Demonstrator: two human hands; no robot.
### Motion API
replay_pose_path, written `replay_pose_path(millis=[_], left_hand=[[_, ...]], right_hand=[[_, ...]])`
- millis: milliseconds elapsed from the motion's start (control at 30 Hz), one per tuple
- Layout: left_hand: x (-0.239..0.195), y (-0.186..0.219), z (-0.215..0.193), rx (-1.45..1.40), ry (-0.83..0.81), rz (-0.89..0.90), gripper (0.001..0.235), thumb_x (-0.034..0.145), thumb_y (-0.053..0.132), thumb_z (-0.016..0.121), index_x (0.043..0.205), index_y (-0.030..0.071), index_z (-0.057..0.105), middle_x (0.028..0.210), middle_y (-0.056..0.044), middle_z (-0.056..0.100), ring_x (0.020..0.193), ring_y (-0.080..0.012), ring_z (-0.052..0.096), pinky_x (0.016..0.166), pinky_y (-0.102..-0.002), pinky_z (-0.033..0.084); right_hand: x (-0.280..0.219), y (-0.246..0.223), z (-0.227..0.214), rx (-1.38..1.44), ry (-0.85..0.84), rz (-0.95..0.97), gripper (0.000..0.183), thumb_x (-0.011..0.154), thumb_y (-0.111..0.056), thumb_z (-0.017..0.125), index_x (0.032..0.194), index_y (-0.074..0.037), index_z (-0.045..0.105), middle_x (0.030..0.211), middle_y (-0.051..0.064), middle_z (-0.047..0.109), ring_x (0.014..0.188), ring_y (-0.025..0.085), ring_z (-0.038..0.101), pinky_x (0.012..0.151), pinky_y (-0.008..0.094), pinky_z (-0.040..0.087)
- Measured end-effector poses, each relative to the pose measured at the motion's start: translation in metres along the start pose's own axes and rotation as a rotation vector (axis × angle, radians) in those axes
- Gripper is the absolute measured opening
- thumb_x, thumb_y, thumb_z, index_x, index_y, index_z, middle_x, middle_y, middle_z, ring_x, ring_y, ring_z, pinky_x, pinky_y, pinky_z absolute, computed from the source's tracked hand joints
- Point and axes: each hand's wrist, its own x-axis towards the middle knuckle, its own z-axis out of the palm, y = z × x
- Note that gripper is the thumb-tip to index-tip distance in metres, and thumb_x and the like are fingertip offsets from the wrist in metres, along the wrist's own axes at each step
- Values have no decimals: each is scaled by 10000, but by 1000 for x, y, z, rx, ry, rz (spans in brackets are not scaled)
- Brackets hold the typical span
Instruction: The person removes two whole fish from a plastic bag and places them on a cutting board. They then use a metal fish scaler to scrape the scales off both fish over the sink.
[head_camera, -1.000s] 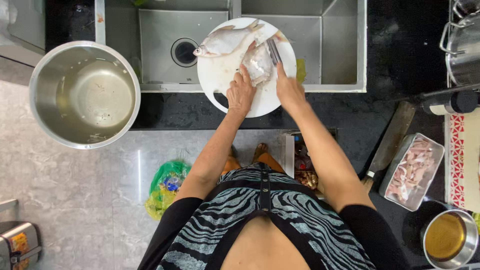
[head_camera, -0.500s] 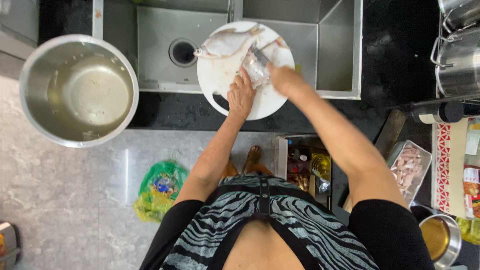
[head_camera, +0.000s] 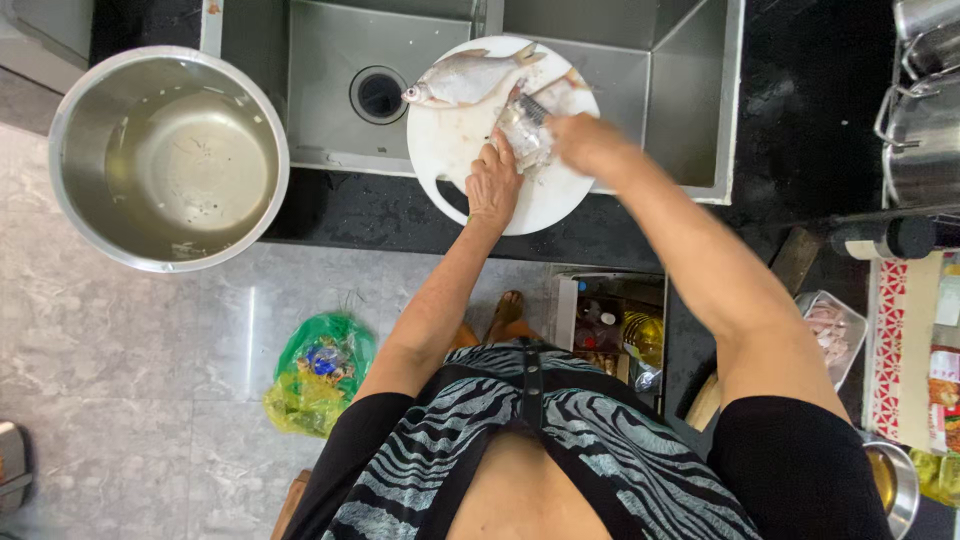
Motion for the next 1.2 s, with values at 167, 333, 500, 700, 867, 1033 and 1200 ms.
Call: replay_pose_path(millis=[167,333,500,700,867,1033,1200], left_hand=[[3,0,3,-38,29,7,886,728,261,800,1462,-67,428,970,-142,575,743,-286,629,504,-367,553],[-8,0,0,21,39,4,838,763,250,790,1460,-55,440,999,-124,571,776,-274,619,524,-366,554],[-8,2,3,15,16,-6,813,755,284,768,1399,-100,454,1013,-129,563,809,-276,614,529,-364,543],[-3,-1,1,0,72,-7,649,818,251,727,1341,-56,497,1034,-118,562,843,-272,606,543,-360,541],[-17,2,0,3,17,-13,600,839,248,713,1321,-45,510,1057,-116,565,870,-271,608,577,-370,553],[-16,3,-8,46,56,-17,507,912,210,748,1325,32,517,1123,-80,574,956,-247,623,653,-372,568],[-18,-5,-41,-273,43,-127,613,769,236,783,1299,23,560,1062,-127,594,939,-314,637,730,-412,559]], right_hand=[[13,5,32,-28,126,-65,366,1122,-201,319,1336,-28,561,1151,295,690,1060,453,686,914,558,523],[10,9,58,40,137,-52,384,1057,-152,356,1388,-63,531,1100,338,679,1049,479,676,896,577,533],[-8,8,63,-43,179,-173,514,980,-92,409,1489,-80,473,990,357,685,973,497,688,859,590,532],[-3,8,56,-48,172,-153,506,1032,-137,392,1538,-126,424,1001,323,699,941,488,701,823,598,537],[-10,17,58,-8,190,-132,405,1079,-220,433,1465,-142,528,1083,281,724,1023,463,700,879,581,544],[-3,20,55,-27,72,-112,414,1095,-189,421,1486,-167,556,1123,310,704,1045,455,708,938,557,548],[-9,25,34,-7,243,-194,501,989,-216,541,1487,-190,491,1083,281,690,958,489,668,830,584,515]])
